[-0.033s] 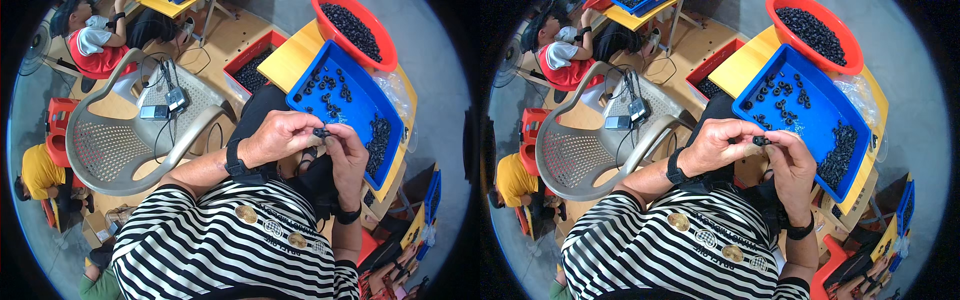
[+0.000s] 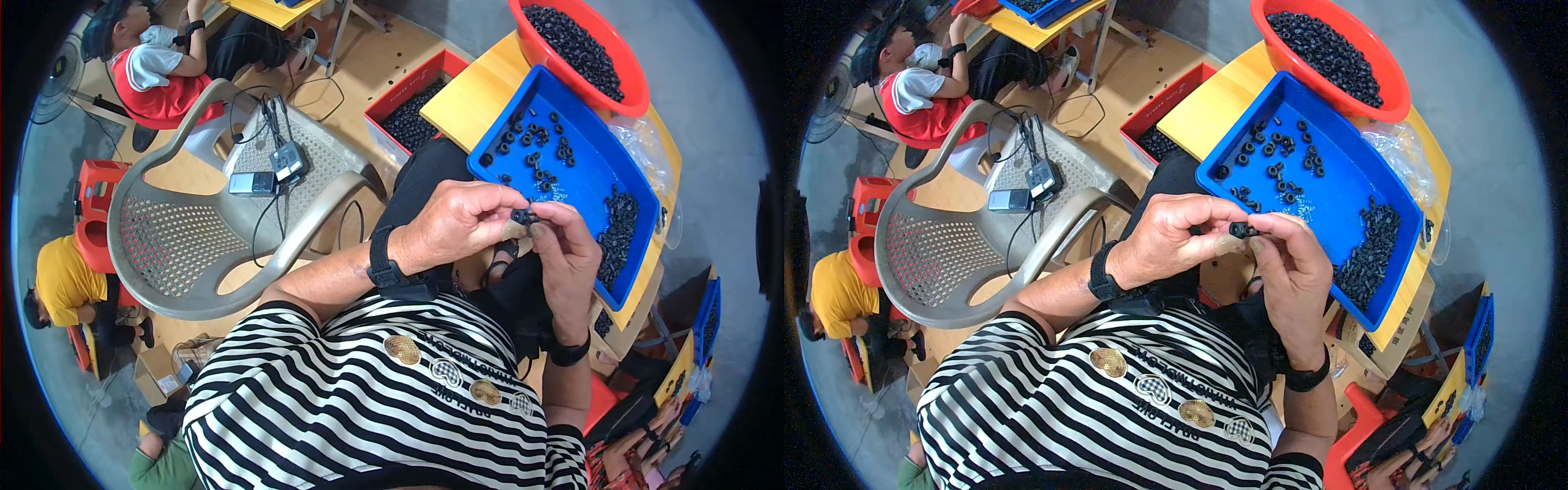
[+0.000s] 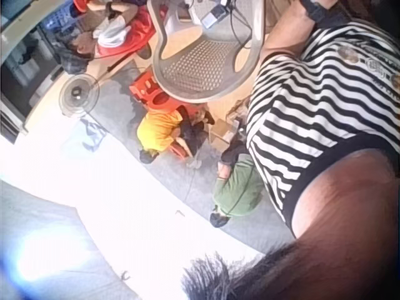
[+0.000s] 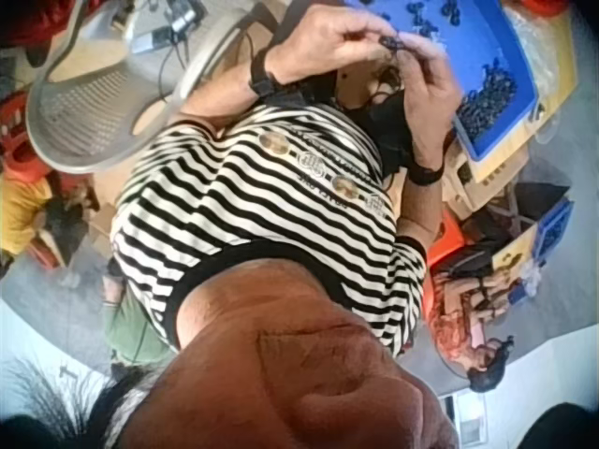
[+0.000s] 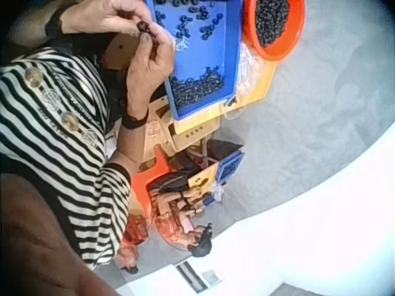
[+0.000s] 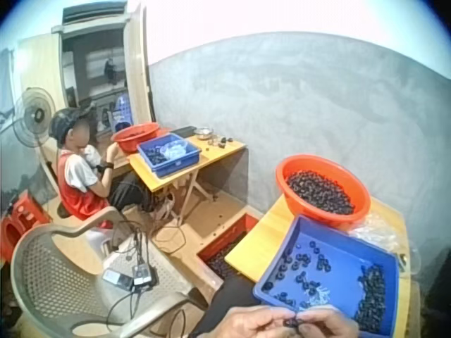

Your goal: The recorder is assembling small black rubber rings with blue plastic inserts at a workstation.

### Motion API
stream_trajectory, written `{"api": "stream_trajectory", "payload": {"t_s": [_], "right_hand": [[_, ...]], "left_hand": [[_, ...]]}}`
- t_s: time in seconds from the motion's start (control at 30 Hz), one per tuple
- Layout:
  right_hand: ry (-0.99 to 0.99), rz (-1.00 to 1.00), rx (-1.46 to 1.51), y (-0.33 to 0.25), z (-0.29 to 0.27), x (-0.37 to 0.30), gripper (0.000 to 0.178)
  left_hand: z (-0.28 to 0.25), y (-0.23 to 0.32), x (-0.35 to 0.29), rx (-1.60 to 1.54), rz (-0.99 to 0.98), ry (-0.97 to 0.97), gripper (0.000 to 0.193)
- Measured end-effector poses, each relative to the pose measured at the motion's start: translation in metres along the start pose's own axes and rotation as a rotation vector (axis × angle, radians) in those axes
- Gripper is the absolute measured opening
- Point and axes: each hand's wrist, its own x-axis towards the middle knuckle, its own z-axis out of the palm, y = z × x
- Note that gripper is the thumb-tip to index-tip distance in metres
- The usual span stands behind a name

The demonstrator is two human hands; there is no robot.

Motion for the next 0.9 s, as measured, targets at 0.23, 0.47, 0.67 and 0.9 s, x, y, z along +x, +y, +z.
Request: {"api": "stream_trajectory", "payload": {"t_s": [0.23,0.47,0.67,0.9], "right_hand": [[-0.027,-0.268,-0.366,-0.009,0.003,0.008,0.018],[-0.033,-0.327,-0.375,-0.004,0.000,0.009,0.015],[-0.072,0.180,0.349,-0.001,-0.005,0.008,0.017],[-0.282,0.430,0.449,0.008,-0.017,0.008,0.031]], "left_hand": [[-0.003,-0.001,-0.001,0.008,-0.033,-0.052,0.024],[-0.004,-0.002,0.000,0.028,-0.028,-0.053,0.022],[-0.003,-0.004,0.002,0.040,0.131,-0.055,0.025],[-0.006,-0.013,0.005,0.050,0.291,-0.098,0.026]]}}
